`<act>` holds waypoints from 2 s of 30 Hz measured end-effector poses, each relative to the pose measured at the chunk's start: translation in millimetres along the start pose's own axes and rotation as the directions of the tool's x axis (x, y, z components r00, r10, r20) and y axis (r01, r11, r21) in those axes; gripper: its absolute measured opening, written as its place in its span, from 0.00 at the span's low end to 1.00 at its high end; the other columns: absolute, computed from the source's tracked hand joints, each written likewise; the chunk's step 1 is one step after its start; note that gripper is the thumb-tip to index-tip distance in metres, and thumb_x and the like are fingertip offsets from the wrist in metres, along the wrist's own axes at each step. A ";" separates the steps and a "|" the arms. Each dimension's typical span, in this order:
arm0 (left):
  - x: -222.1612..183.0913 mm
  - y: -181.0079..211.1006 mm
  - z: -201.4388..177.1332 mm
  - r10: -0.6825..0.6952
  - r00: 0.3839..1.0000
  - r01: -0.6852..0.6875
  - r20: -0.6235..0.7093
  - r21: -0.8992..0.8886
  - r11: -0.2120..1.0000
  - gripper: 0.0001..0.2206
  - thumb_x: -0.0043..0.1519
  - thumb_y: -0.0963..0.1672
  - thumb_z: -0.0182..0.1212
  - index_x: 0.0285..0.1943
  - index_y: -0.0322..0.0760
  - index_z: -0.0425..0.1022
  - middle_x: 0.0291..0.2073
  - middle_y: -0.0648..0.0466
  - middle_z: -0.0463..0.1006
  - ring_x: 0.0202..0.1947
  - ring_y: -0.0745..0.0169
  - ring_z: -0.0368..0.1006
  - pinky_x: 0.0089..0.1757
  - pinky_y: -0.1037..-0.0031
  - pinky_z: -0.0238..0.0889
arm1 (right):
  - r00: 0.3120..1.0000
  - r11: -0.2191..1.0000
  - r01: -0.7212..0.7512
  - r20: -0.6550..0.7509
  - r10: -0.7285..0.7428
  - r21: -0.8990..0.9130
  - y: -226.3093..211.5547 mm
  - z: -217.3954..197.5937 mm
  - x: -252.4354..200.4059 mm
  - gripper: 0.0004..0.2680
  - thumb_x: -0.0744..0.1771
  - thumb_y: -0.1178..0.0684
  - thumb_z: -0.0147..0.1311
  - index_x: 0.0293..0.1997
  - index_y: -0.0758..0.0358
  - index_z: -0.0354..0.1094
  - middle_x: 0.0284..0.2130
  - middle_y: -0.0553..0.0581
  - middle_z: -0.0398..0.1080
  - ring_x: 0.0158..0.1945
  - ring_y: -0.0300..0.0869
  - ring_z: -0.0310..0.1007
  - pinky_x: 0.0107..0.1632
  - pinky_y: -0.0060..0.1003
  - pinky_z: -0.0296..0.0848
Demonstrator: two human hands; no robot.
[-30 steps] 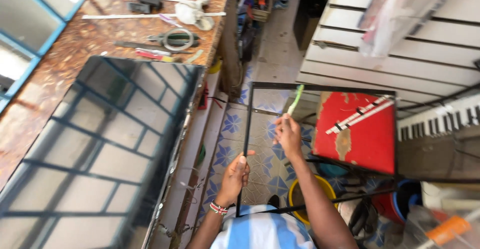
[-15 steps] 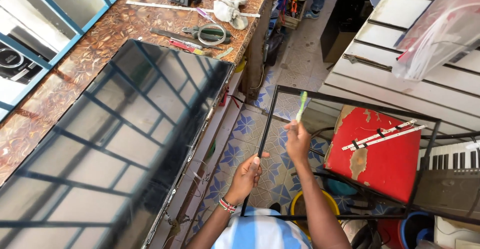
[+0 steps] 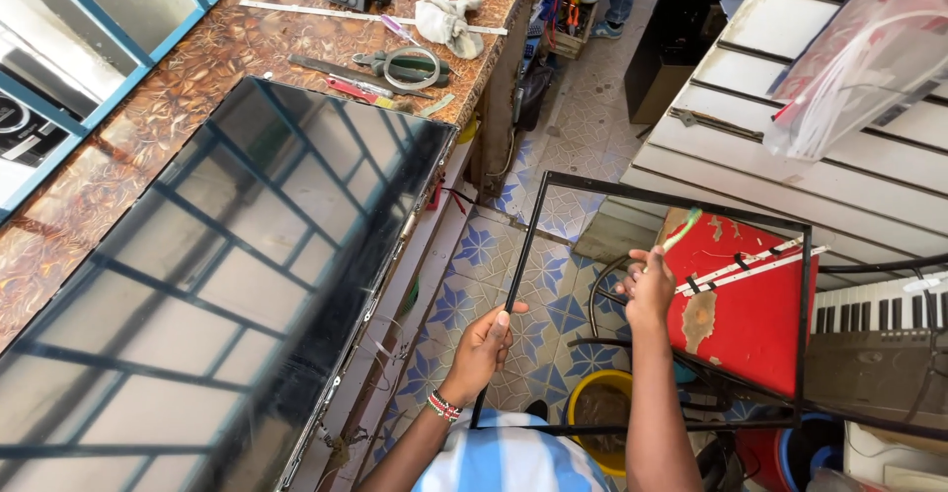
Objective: Cleaning the plastic bezel frame of a television using a toothbrush at a repair station.
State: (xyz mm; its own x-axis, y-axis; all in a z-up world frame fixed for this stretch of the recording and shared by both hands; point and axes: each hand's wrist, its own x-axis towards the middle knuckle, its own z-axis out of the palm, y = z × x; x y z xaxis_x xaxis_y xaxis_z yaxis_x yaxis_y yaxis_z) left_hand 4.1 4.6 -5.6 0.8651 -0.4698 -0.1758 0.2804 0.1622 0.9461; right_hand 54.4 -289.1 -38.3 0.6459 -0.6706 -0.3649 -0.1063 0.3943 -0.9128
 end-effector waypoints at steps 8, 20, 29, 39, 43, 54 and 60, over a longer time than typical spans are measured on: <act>-1.3 2.7 0.6 -0.019 1.000 0.019 -0.010 -0.009 1.000 0.23 0.69 0.55 0.45 0.64 0.44 0.75 0.20 0.64 0.52 0.17 0.77 0.46 0.20 0.84 0.44 | 0.939 0.983 0.180 0.301 -0.164 -0.027 -4.5 34.0 -58.2 0.15 0.74 0.43 0.39 0.41 0.63 0.66 0.19 0.48 0.49 0.19 0.35 0.48 0.21 0.34 0.60; -3.4 9.4 7.4 0.040 0.999 -0.040 0.032 -0.016 0.999 0.20 0.70 0.53 0.46 0.63 0.43 0.75 0.21 0.66 0.54 0.17 0.78 0.47 0.19 0.85 0.44 | 0.894 0.917 0.338 0.376 -0.244 -0.210 -14.8 48.3 -68.0 0.18 0.72 0.36 0.40 0.39 0.61 0.69 0.16 0.47 0.51 0.18 0.34 0.53 0.23 0.30 0.60; -4.9 8.5 7.4 0.029 1.000 -0.029 -0.003 -0.005 1.000 0.22 0.69 0.55 0.46 0.63 0.44 0.75 0.19 0.66 0.55 0.17 0.78 0.47 0.20 0.84 0.44 | 0.958 0.962 0.191 0.249 -0.140 -0.195 -1.6 18.4 -31.3 0.15 0.75 0.44 0.41 0.42 0.65 0.71 0.19 0.47 0.53 0.20 0.34 0.52 0.21 0.30 0.59; -1.6 4.0 5.2 -0.022 0.999 0.025 0.041 -0.067 0.997 0.21 0.69 0.56 0.47 0.62 0.46 0.75 0.20 0.67 0.51 0.18 0.78 0.43 0.21 0.86 0.42 | 0.996 0.991 0.070 0.057 -0.064 -0.118 -8.9 -31.7 -6.4 0.16 0.77 0.43 0.40 0.45 0.65 0.70 0.19 0.47 0.54 0.20 0.34 0.51 0.25 0.35 0.61; -2.6 5.0 7.7 -0.005 0.997 0.015 0.076 -0.128 0.992 0.20 0.70 0.54 0.47 0.63 0.46 0.75 0.21 0.65 0.49 0.18 0.77 0.41 0.21 0.85 0.40 | 1.000 0.999 0.013 0.011 -0.013 0.042 -1.1 -47.7 11.5 0.17 0.77 0.41 0.42 0.42 0.63 0.73 0.17 0.46 0.52 0.18 0.34 0.48 0.28 0.37 0.59; -2.4 8.6 10.3 -0.053 0.994 0.071 0.096 -0.196 0.978 0.21 0.69 0.55 0.50 0.63 0.45 0.74 0.21 0.66 0.52 0.18 0.77 0.44 0.22 0.84 0.42 | 0.976 0.983 -0.070 0.216 0.032 0.168 4.5 -40.9 35.2 0.13 0.77 0.43 0.41 0.43 0.56 0.70 0.18 0.43 0.50 0.18 0.33 0.45 0.31 0.35 0.56; -4.5 10.4 11.4 -0.021 0.995 0.038 0.100 -0.178 0.983 0.20 0.68 0.54 0.53 0.65 0.47 0.72 0.20 0.67 0.49 0.17 0.78 0.41 0.21 0.85 0.39 | 0.912 0.955 -0.213 0.393 0.119 0.205 -10.1 -25.4 21.8 0.11 0.76 0.42 0.42 0.45 0.53 0.68 0.16 0.40 0.50 0.17 0.30 0.44 0.30 0.32 0.53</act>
State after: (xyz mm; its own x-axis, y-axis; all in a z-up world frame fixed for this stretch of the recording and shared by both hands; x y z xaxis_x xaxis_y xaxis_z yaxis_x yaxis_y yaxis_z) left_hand -1.6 -1.5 8.1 0.8129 -0.5579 -0.1671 0.3830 0.2959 0.8751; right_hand 50.4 -323.7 -41.7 0.8733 -0.3178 -0.3692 -0.0842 0.6480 -0.7570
